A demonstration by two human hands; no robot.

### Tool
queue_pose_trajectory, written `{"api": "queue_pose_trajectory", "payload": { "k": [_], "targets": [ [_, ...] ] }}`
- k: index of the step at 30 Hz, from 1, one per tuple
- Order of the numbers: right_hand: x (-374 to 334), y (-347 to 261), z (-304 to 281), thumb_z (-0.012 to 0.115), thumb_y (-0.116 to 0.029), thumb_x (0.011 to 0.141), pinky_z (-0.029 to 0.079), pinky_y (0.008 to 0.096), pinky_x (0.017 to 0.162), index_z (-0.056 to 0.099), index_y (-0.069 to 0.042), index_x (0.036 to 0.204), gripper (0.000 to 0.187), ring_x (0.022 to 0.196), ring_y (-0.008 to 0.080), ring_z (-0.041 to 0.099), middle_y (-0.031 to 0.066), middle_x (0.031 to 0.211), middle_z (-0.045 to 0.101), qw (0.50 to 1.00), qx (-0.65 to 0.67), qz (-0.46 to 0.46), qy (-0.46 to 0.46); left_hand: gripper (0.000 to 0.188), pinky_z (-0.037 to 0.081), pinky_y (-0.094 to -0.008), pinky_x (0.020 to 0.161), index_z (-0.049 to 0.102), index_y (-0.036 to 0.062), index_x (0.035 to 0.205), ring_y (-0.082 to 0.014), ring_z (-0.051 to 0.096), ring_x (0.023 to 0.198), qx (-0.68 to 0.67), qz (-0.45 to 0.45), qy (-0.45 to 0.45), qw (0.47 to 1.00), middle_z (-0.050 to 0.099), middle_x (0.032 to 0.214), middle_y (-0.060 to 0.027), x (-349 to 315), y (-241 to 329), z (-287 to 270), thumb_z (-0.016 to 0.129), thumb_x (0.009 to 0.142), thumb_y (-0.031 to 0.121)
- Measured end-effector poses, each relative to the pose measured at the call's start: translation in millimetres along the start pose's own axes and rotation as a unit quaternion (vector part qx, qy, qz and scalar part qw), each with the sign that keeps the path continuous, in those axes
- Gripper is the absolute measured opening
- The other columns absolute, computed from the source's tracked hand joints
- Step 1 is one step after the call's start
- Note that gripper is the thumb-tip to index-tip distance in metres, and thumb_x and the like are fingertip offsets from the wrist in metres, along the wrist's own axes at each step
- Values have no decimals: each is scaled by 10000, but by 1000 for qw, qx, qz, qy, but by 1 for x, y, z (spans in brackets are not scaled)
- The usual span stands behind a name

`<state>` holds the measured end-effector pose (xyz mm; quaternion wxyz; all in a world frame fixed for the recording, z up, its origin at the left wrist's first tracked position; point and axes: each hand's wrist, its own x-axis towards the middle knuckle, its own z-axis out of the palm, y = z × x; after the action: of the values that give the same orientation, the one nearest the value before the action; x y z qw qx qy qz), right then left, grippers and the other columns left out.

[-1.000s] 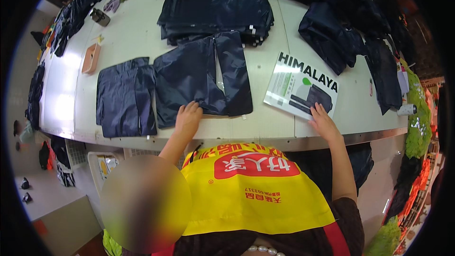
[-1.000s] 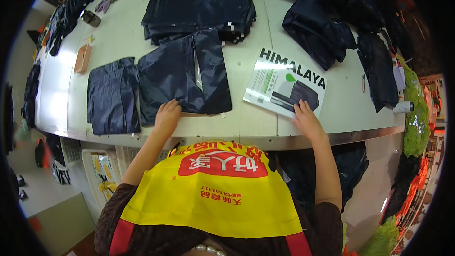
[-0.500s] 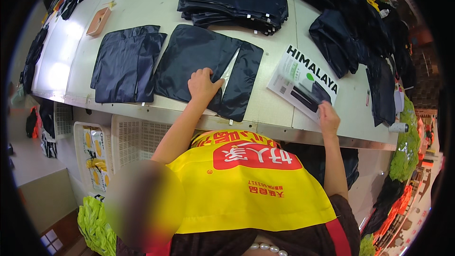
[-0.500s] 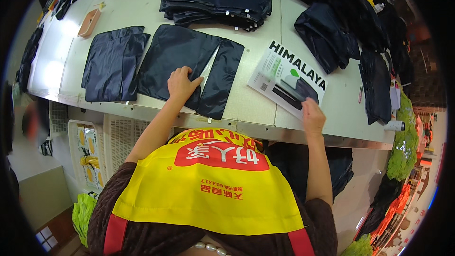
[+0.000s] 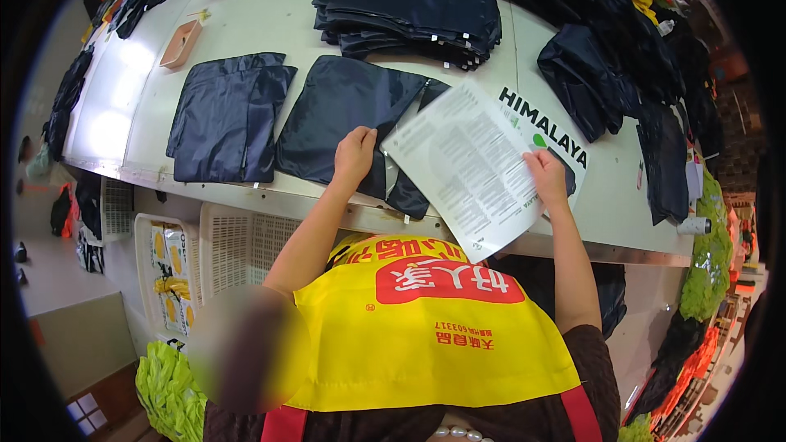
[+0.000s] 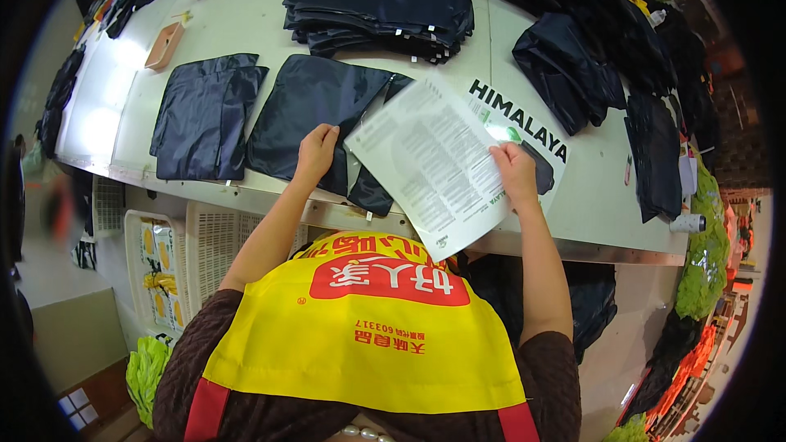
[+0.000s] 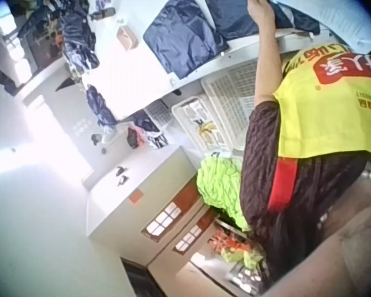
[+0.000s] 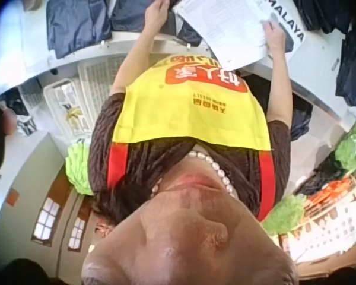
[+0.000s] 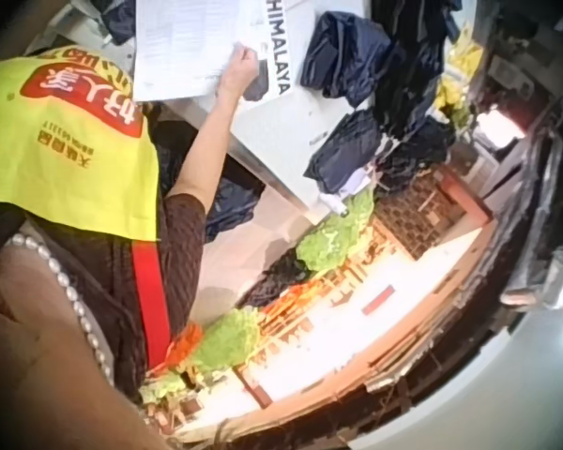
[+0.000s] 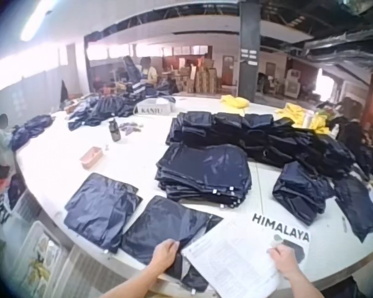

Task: The person writes on small white labels attached to black plastic bags using a pen. They then stack the labeled bags and place a paper insert into each bag. The person folds the bags and stacks them on the table.

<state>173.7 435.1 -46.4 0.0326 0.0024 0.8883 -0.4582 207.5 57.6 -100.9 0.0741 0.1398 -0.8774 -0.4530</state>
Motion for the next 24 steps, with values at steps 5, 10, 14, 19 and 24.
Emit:
{"api": "queue_pose_trajectory", "payload": {
  "k": [5, 10, 14, 19, 24],
  "targets": [
    [9, 1, -16, 652, -191, 844, 384, 218, 566, 629, -8, 813, 187, 617, 51, 457, -35, 672, 560, 998, 21, -17, 56, 271, 462, -378, 677, 635, 16, 899, -358, 606, 779, -1, 7, -26, 1000, 626, 797, -190, 0, 5, -4, 540, 885, 270],
    [-11, -51, -113, 622, -69, 878, 450, 196, 666, 662, -7, 947, 101, 735, 50, 563, 17, 828, 660, 928, -124, -256, 240, 268, 466, -364, 673, 642, 23, 914, -334, 616, 764, 2, -9, -34, 999, 636, 792, -169, -1, -2, -11, 564, 870, 276],
    [-22, -41, -123, 646, -24, 803, 504, 298, 695, 673, -32, 928, 128, 792, 227, 656, 121, 900, 680, 873, -260, -371, 180, 261, 473, -362, 697, 655, 45, 922, -291, 630, 796, 29, -16, -38, 999, 655, 818, -123, -3, 7, -3, 604, 831, 283],
    [-40, 56, -48, 730, -156, 685, 456, 352, 572, 601, -94, 684, 144, 690, 235, 594, 40, 710, 601, 918, -280, -258, 112, 296, 479, -389, 741, 645, 70, 941, -284, 623, 860, 202, 32, -18, 979, 657, 904, -96, -9, 28, 15, 666, 767, 308],
    [-44, 62, -37, 743, -240, 708, 429, 315, 542, 582, -41, 646, 263, 672, 237, 584, 59, 705, 598, 983, -175, -12, 45, 339, 475, -396, 721, 616, 63, 971, -311, 617, 869, 193, -48, -87, 976, 646, 918, -121, 3, 33, 6, 678, 756, 318]
  ]
}}
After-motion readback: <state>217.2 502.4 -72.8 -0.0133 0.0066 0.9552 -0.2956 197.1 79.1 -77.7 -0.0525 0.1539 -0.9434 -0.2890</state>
